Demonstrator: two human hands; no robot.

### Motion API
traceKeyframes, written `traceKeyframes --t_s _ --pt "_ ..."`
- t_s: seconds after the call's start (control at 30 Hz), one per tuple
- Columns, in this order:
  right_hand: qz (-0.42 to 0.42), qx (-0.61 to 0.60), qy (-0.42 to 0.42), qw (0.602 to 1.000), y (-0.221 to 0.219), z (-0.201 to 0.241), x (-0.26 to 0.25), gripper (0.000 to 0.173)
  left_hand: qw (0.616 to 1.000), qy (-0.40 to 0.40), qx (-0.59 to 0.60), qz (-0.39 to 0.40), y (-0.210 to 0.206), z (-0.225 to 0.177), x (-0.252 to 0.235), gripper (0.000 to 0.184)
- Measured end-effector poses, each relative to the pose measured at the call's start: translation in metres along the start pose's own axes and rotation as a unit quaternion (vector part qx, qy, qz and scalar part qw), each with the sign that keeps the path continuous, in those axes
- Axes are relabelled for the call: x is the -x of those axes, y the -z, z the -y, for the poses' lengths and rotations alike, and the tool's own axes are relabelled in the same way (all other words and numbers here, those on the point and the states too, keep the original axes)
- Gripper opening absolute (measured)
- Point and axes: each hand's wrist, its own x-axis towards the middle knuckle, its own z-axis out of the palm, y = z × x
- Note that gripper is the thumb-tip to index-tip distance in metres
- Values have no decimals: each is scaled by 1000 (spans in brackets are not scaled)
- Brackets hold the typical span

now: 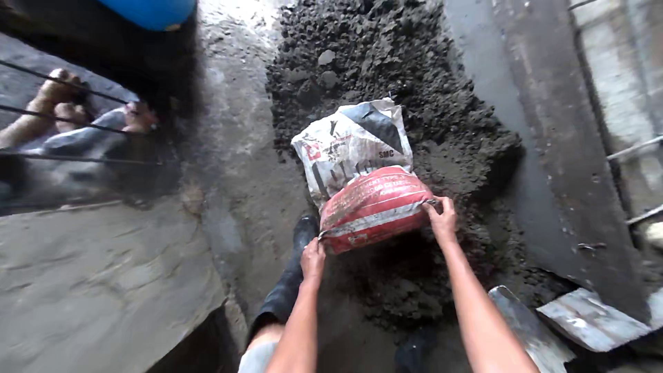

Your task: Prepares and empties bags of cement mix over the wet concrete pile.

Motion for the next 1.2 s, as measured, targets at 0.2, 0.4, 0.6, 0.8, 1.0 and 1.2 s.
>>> traceKeyframes --t_s 0.2,0.4,0.6,0.8,1.0,1.2 --pt "-57 -11 -13 998 -11 3 -6 37 994 -28 -5 -103 -2 -20 -3 31" --pt "-36 -38 -68 996 -2 -7 -31 36 986 -99 -37 -128 18 -52 -5 31" --pt "-88 -26 -61 994 -9 -20 -21 32 986 -96 -31 -136 14 -52 9 28" --pt "17 86 24 996 9 -32 15 35 999 -17 -36 -5 -11 -14 22 29" --pt "298 333 64 892 46 4 -28 65 983 12 -25 183 9 -7 -7 51" --pt "355 319 169 862 46 -6 -49 43 952 -73 -143 262 21 -6 -25 37"
